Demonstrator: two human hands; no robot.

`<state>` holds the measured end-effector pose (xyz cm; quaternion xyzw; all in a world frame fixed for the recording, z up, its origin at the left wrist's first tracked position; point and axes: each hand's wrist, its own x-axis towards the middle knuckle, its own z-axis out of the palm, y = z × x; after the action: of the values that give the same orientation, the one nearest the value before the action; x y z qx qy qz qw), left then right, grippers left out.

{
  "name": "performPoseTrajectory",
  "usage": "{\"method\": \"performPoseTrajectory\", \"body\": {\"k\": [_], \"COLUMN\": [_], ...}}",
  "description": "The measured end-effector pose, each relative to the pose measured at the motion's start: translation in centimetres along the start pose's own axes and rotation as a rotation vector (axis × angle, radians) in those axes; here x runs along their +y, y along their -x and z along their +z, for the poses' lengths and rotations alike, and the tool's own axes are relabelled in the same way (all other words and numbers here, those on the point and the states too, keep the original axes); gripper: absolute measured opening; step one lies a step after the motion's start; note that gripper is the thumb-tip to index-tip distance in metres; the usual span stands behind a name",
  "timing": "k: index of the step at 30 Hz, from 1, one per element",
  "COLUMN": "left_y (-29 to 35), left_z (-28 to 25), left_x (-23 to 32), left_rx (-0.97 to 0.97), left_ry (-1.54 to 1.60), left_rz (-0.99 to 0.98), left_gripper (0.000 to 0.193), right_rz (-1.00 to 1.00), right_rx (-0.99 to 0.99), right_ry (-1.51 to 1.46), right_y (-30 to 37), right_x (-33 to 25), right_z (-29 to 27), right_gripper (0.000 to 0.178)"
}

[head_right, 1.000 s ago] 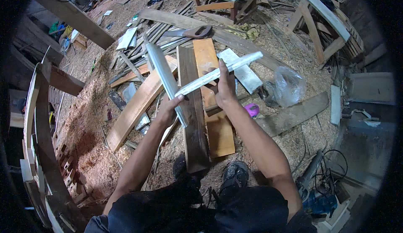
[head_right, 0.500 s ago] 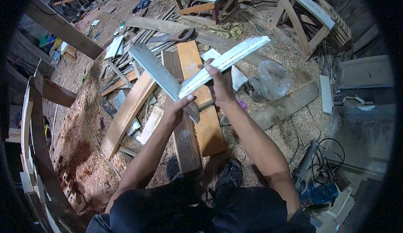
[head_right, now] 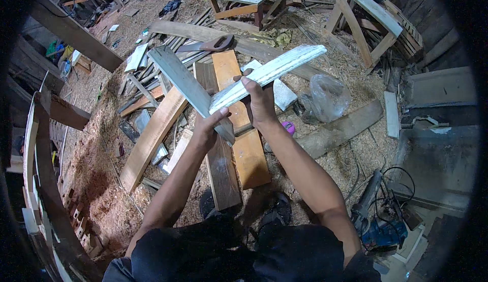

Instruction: Measure and mark wooden pieces using a measuring tape and a pencil in a workshop environment.

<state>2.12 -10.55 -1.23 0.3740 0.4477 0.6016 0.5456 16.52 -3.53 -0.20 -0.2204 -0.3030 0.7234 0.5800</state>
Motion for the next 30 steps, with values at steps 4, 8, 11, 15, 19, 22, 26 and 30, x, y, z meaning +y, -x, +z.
{"method": "performPoseTrajectory", "body": {"k": [4, 8, 11, 15, 19, 22, 26, 30], "left_y": [-0.3, -0.4, -0.5, -0.3, -0.1, -0.1, -0.2, -0.2], "left_z": [0.1, 0.9, 0.9, 0.3, 0.1, 0.0, 0.0, -0.1], "left_x": [0.4, 1.6, 1.8, 1.5, 1.4, 1.5, 1.4, 1.1], "left_rx": [0.057, 0.016, 0.031, 0.059, 0.04, 0.036, 0.026, 0.03], "left_ry": [-0.021, 0.058, 0.103, 0.007, 0.026, -0.003, -0.001, -0.001], "left_rz": [0.062, 0.083, 0.107, 0.099, 0.058, 0.05, 0.068, 0.077], "left_gripper": [0.09, 0.095, 0.093, 0.091, 0.091, 0.093, 0.093, 0.092], "right_rz": [-0.021, -0.094, -0.09, -0.078, -0.092, -0.088, -0.078, -0.112], "right_rx": [-0.029, -0.034, -0.069, -0.098, -0.065, -0.062, -0.079, -0.056], "right_ry": [0.019, 0.038, 0.021, 0.042, 0.053, 0.042, 0.076, 0.052], "right_y": [0.0, -0.3, -0.8, -0.9, -0.4, -0.5, -0.4, -0.2], "right_x": [-0.9, -1.1, -1.2, -1.0, -0.7, -0.8, -0.9, -0.7], "right_z": [1.0, 1.4, 1.9, 1.7, 1.6, 1.7, 1.6, 1.7], "right_gripper": [0.043, 0.044, 0.046, 0.047, 0.044, 0.044, 0.047, 0.049]}}
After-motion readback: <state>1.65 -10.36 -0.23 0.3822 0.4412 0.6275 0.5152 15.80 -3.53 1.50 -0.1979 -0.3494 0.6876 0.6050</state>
